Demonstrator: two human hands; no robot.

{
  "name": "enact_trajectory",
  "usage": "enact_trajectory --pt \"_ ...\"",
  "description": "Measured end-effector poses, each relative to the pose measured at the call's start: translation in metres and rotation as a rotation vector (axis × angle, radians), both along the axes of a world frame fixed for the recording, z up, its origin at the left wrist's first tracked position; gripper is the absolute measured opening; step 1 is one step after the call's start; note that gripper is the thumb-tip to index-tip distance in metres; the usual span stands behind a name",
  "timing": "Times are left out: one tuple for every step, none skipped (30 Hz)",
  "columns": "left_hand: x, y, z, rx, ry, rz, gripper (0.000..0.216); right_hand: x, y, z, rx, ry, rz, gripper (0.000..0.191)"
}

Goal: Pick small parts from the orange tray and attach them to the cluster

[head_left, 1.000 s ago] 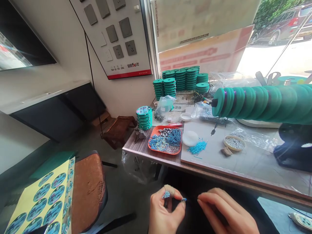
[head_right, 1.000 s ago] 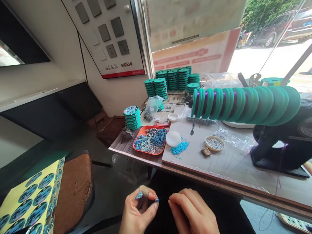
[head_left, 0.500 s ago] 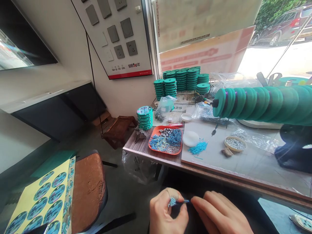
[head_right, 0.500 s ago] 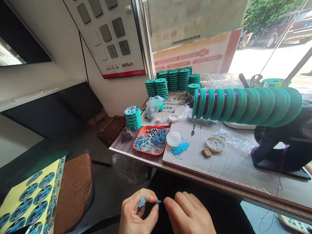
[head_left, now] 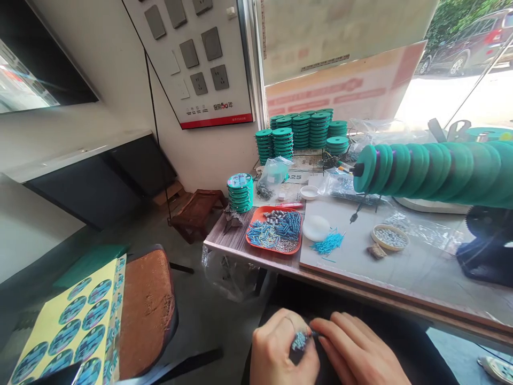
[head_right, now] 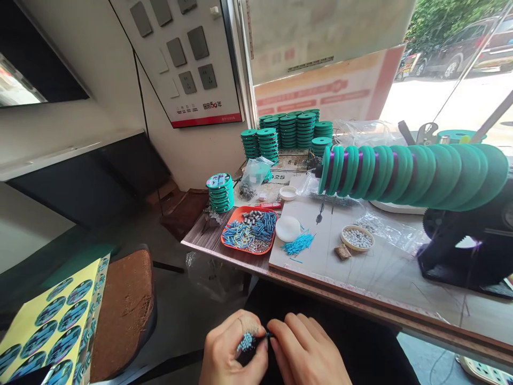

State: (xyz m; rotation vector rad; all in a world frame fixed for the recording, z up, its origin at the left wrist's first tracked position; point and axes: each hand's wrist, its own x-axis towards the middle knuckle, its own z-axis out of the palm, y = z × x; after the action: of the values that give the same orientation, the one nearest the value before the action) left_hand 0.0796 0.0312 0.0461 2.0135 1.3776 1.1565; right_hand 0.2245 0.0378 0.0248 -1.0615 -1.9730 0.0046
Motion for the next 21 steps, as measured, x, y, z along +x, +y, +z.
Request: enact_trajectory --pt "0.000 0.000 0.001 -0.046 -0.051 0.011 0.022 0.000 0.000 0.000 -0.010 0.003 0.001 0.029" --pt "0.000 0.001 0.002 -0.107 -0.123 0.035 0.023 0.001 0.001 0.001 -0.025 0.004 0.002 0.029" --pt "0.000 0.001 0.003 -0.181 -0.208 0.062 0.024 0.002 0.001 0.003 -0.037 0.003 0.005 0.028" --pt "-0.001 0.002 0.005 -0.264 -0.287 0.073 0.023 0.004 0.001 0.005 -0.048 -0.003 0.016 0.026" --pt "-0.002 0.002 0.006 -0.339 -0.351 0.069 0.019 0.005 0.000 0.007 -0.058 -0.013 0.032 0.023" --pt "-0.003 0.003 0.008 -0.394 -0.400 0.057 0.013 0.007 0.000 0.010 -0.072 -0.025 0.059 0.020" --pt "-0.005 0.003 0.009 -0.424 -0.438 0.046 0.009 0.008 0.000 0.011 -0.088 -0.034 0.090 0.018" --pt "-0.005 0.003 0.010 -0.431 -0.469 0.043 0.014 0.010 0.000 0.012 -0.108 -0.034 0.121 0.016" --pt "-0.006 0.003 0.011 -0.424 -0.495 0.056 0.020 0.012 0.001 0.013 -0.134 -0.031 0.145 0.015" --pt "-0.006 0.003 0.012 -0.411 -0.519 0.082 0.024 0.013 0.001 0.013 -0.165 -0.033 0.154 0.015" --pt "-0.006 0.002 0.012 -0.404 -0.541 0.113 0.026 0.015 0.001 0.014 -0.181 -0.044 0.147 0.014" --pt "-0.005 0.002 0.011 -0.409 -0.556 0.135 0.028 0.017 0.002 0.014 -0.187 -0.069 0.131 0.014" --pt "-0.004 0.001 0.011 -0.421 -0.562 0.154 0.029 0.018 0.002 0.014 -0.180 -0.096 0.113 0.019" --pt "-0.004 0.000 0.010 -0.436 -0.565 0.171 0.031 0.018 0.002 0.015 -0.172 -0.118 0.107 0.027" --pt "-0.003 -0.001 0.008 -0.449 -0.569 0.185 0.032 0.017 0.002 0.016 -0.167 -0.126 0.112 0.033" --pt "-0.002 -0.002 0.007 -0.457 -0.579 0.199 0.032 0.016 0.002 0.017 -0.164 -0.111 0.128 0.036" --pt "-0.002 -0.002 0.005 -0.458 -0.593 0.214 0.033 0.014 0.002 0.018 -0.171 -0.083 0.150 0.032" --pt "-0.003 -0.003 0.003 -0.456 -0.610 0.234 0.033 0.012 0.002 0.019 -0.180 -0.051 0.175 0.025" --pt "-0.003 -0.003 0.002 -0.463 -0.633 0.254 0.033 0.010 0.003 0.019 -0.183 -0.022 0.195 0.015" --pt "-0.004 -0.003 0.000 -0.485 -0.662 0.265 0.032 0.009 0.003 0.019 -0.182 -0.001 0.204 0.008" --pt "-0.005 -0.003 -0.002 -0.528 -0.698 0.259 0.032 0.009 0.004 0.018 -0.175 0.013 0.206 0.008"
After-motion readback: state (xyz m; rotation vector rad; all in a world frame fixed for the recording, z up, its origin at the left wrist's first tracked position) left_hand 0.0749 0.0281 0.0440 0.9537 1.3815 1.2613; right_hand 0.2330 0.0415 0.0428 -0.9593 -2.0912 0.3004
